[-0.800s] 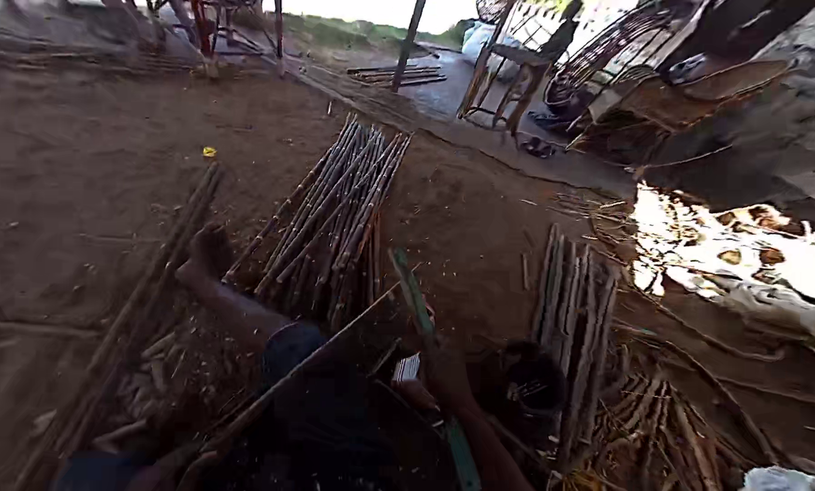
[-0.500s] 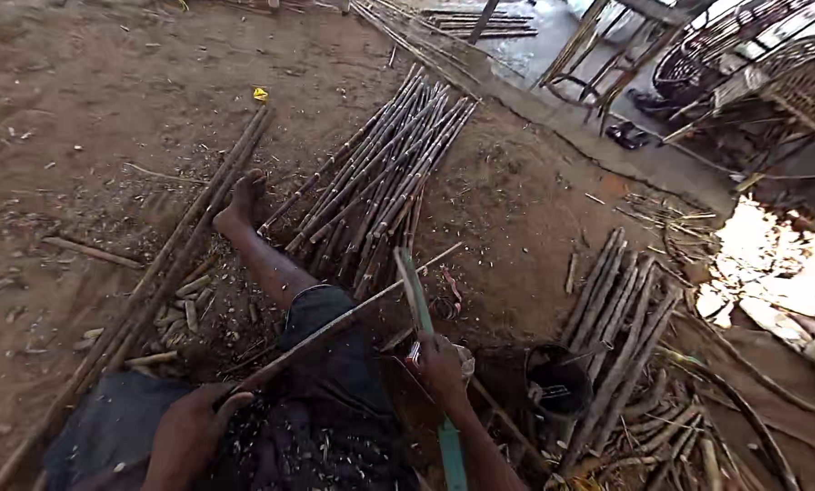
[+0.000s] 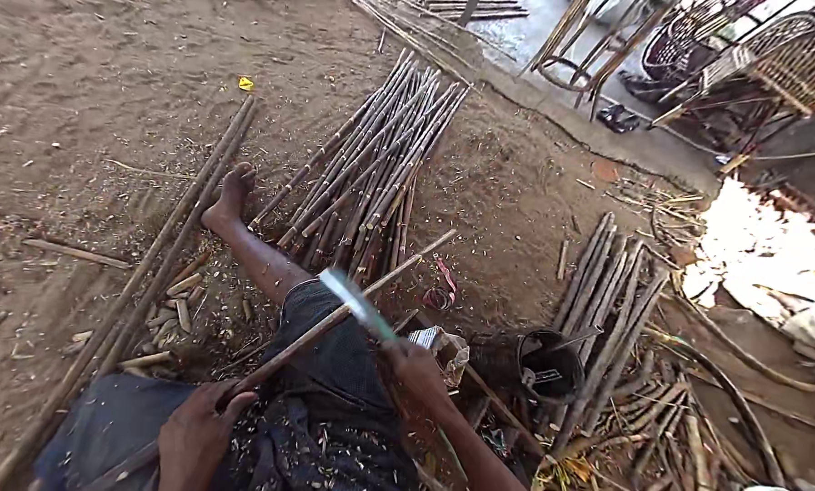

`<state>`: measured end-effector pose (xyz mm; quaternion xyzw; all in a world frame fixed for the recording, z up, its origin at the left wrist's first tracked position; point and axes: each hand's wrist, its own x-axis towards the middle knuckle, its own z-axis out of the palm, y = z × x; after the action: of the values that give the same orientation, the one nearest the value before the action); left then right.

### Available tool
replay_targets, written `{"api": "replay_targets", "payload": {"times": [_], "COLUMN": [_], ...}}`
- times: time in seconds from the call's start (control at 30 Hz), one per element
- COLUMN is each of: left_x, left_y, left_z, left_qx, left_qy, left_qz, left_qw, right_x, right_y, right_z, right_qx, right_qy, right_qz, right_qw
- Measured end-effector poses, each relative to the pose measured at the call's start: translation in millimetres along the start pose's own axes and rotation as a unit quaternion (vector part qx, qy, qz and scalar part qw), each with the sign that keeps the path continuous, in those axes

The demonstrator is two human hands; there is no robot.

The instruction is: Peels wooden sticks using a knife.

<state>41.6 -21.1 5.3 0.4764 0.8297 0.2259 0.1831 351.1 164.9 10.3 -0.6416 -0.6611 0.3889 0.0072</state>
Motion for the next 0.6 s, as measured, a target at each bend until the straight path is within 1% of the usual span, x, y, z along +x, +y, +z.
{"api": "replay_targets", "payload": {"times": [0.03,0.07,0.1,0.17,0.2,0.23,0.3,0.33,0.37,0.4,0.43,0.47,0.5,0.53,0.57,0.6], "left_x": [-4.0,-7.2,-6.8,-4.4,-3.7,-1.3,3.5,3.5,6.1,10.5,13.1,13.9,14.8,16.3,17.4,16.8], "left_y": [1.8,2.9,2.4,-0.1,-1.9,-3.6,-6.3,-7.2,-7.5,-7.7,-8.0,-8.9,-10.1,-11.3,-12.2,-11.5], "left_z": [2.7,4.8,5.8,5.4,3.9,1.4,-3.7,-6.9,-10.0,-11.7,-12.4,-12.4,-12.4,-12.0,-10.5,-9.4], "left_qx": [0.001,0.003,0.008,0.014,0.016,0.015,0.005,-0.003,-0.008,-0.009,-0.010,-0.010,-0.013,-0.014,-0.018,-0.026], "left_qy": [0.010,0.021,0.035,0.037,0.025,0.004,-0.040,-0.064,-0.082,-0.088,-0.093,-0.098,-0.104,-0.111,-0.115,-0.124], "left_qz": [0.000,0.002,0.006,0.011,0.014,0.013,-0.006,-0.023,-0.035,-0.038,-0.040,-0.041,-0.039,-0.039,-0.039,-0.044], "left_qw": [1.000,1.000,0.999,0.999,0.999,1.000,0.999,0.998,0.996,0.995,0.995,0.994,0.994,0.993,0.992,0.991], "right_x": [11.1,12.5,5.1,-18.5,-23.3,-17.7,9.4,16.4,14.7,6.0,-5.9,-15.3,-15.9,-6.6,7.1,15.7], "right_y": [5.7,6.4,1.3,-9.9,-10.8,-6.5,10.7,18.0,19.3,15.7,11.9,8.0,6.3,8.6,14.8,19.8], "right_z": [-4.2,-4.3,-0.8,9.8,11.2,8.0,-0.9,-0.1,3.6,8.0,12.5,14.6,11.6,5.6,1.2,-1.6], "right_qx": [0.027,0.028,0.001,-0.084,-0.091,-0.064,0.033,0.057,0.045,-0.003,-0.062,-0.101,-0.093,-0.047,0.013,0.048], "right_qy": [0.058,0.070,0.026,-0.117,-0.136,-0.104,0.032,0.074,0.068,0.015,-0.054,-0.092,-0.086,-0.041,0.027,0.070], "right_qz": [0.027,0.031,0.005,-0.065,-0.071,-0.054,0.010,0.031,0.022,-0.015,-0.058,-0.081,-0.073,-0.040,-0.005,0.021], "right_qw": [0.998,0.997,1.000,0.987,0.984,0.991,0.999,0.995,0.996,1.000,0.995,0.987,0.989,0.997,1.000,0.996]}}
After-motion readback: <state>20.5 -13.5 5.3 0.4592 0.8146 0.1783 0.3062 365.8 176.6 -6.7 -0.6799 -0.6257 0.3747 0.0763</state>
